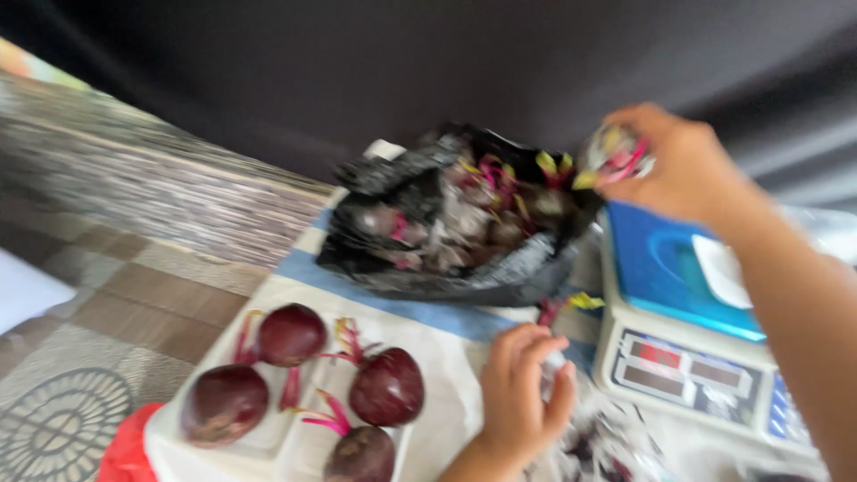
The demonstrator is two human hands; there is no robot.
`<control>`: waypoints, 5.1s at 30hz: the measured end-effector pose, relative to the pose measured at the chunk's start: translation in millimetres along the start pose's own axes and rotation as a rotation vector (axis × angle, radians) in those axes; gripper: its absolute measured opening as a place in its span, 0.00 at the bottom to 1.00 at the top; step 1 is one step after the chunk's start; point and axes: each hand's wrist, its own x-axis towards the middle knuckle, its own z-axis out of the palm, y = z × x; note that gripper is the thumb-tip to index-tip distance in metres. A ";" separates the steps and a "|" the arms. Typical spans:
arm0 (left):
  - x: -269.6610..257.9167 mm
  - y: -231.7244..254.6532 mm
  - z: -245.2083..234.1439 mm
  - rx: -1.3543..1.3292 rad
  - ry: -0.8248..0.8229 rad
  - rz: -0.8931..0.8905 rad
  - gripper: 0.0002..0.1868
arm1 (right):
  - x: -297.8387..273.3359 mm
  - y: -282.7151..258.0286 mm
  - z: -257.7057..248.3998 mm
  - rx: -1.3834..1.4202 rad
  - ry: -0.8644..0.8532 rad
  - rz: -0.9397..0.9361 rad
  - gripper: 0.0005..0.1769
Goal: Trimming beetroot stems and roots with a knife and weighing them on a digital scale.
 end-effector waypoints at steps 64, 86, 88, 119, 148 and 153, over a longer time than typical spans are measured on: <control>1.2 -13.2 9.8 0.146 0.058 0.080 0.10 | -180.5 157.9 -19.9 -0.733 -0.759 0.405 0.48; 6.7 -11.6 7.7 0.306 0.116 0.058 0.10 | -154.5 93.2 -58.6 -0.208 -0.493 0.694 0.42; 4.9 -23.5 9.1 0.347 0.176 0.013 0.15 | -143.3 62.6 -62.0 -0.055 -0.451 0.701 0.45; 14.8 -28.3 -4.1 0.568 -0.018 -0.325 0.23 | 12.0 38.6 82.6 -0.671 -0.886 0.408 0.21; 10.4 -27.7 -5.0 0.566 -0.078 -0.385 0.25 | 21.8 80.5 191.7 -1.291 -0.531 -0.547 0.22; 10.3 -31.0 -2.9 0.550 -0.044 -0.364 0.23 | 26.7 44.6 140.9 -1.268 -0.350 -0.541 0.41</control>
